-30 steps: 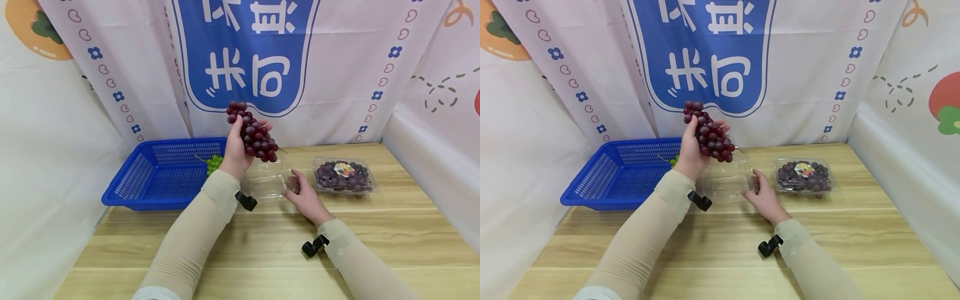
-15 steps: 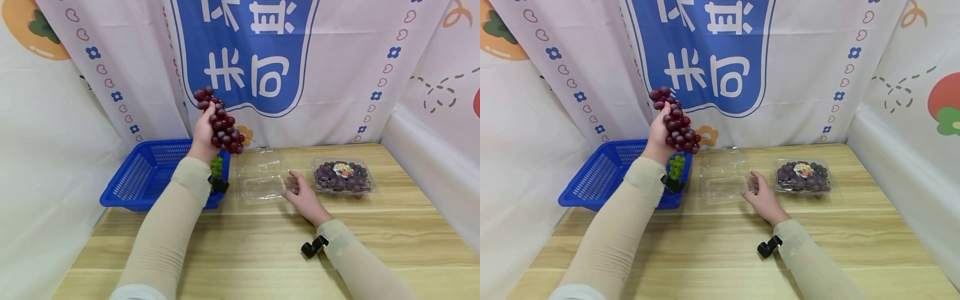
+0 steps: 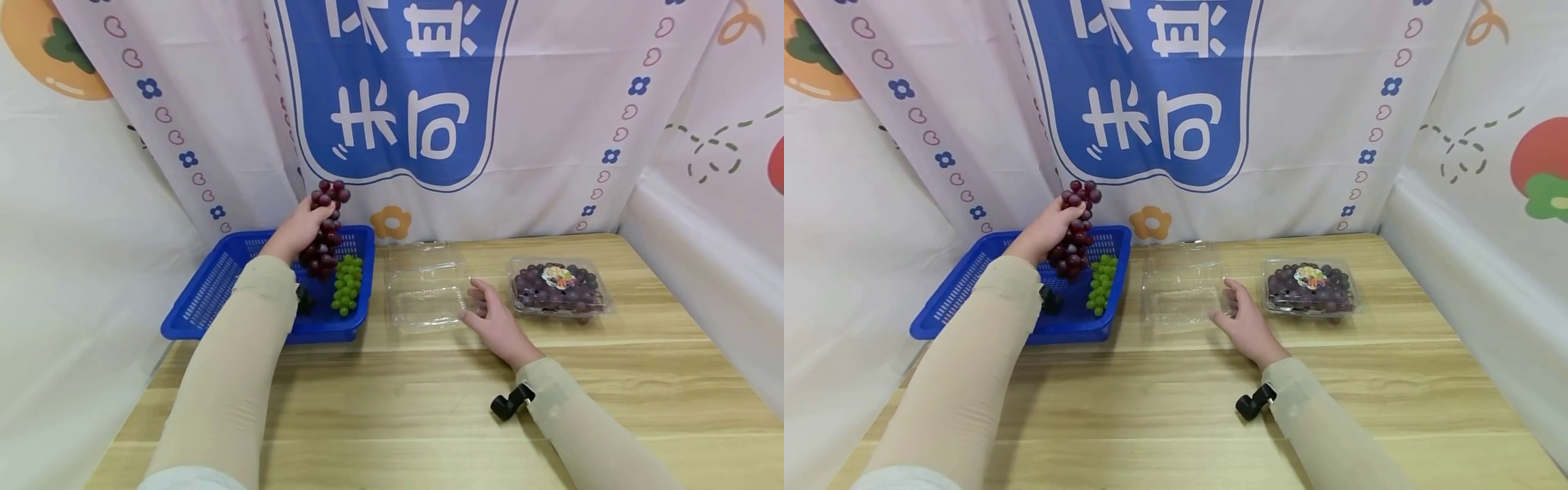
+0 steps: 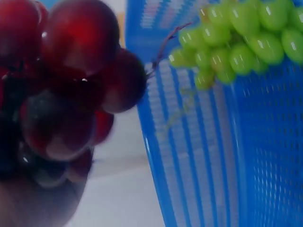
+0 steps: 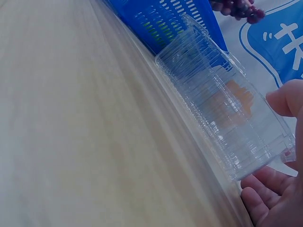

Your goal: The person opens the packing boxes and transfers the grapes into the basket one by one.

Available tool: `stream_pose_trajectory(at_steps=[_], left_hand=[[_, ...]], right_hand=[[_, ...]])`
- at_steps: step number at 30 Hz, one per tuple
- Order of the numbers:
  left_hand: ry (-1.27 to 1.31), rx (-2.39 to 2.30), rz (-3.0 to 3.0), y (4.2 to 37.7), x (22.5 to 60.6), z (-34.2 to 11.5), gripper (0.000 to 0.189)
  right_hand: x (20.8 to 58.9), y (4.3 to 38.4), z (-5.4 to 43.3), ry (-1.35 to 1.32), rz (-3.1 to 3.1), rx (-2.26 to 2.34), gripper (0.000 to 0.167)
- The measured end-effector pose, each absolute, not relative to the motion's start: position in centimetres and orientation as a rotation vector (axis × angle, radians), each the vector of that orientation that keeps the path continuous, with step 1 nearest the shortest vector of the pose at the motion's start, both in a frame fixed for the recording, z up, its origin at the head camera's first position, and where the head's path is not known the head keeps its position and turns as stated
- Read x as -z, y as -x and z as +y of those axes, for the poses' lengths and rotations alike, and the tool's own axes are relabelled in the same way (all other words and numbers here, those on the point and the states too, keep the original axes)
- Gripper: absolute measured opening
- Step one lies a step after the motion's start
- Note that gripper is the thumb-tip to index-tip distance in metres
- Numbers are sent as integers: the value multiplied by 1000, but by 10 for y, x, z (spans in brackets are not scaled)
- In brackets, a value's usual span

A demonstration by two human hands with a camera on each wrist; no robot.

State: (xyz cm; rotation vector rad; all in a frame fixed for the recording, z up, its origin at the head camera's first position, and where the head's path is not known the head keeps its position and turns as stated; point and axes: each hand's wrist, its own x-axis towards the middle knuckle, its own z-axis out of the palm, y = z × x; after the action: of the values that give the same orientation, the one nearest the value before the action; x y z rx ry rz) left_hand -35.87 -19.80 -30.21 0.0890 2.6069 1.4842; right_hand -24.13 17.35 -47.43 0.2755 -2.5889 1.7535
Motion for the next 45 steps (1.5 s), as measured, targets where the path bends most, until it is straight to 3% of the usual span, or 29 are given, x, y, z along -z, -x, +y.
stream_pose_trajectory(at_steps=[8, 16, 21, 28, 40, 45], left_hand=[[12, -810, 2834, 368, 317, -218, 68], [325, -613, 2917, 369, 337, -242, 68], [376, -512, 2864, 366, 346, -253, 72], [226, -397, 2687, 363, 355, -245, 63], [21, -182, 2595, 360, 365, -218, 68], [-15, -225, 2599, 363, 367, -217, 80]], right_hand=[[476, 241, 175, -279, -2597, -1746, 76], [476, 243, 174, -275, -2599, -1739, 76], [477, 244, 174, -293, -2604, -1729, 76], [476, 245, 175, -279, -2593, -1727, 76], [475, 242, 173, -297, -2595, -1730, 75], [476, 244, 174, -297, -2603, -1723, 76]])
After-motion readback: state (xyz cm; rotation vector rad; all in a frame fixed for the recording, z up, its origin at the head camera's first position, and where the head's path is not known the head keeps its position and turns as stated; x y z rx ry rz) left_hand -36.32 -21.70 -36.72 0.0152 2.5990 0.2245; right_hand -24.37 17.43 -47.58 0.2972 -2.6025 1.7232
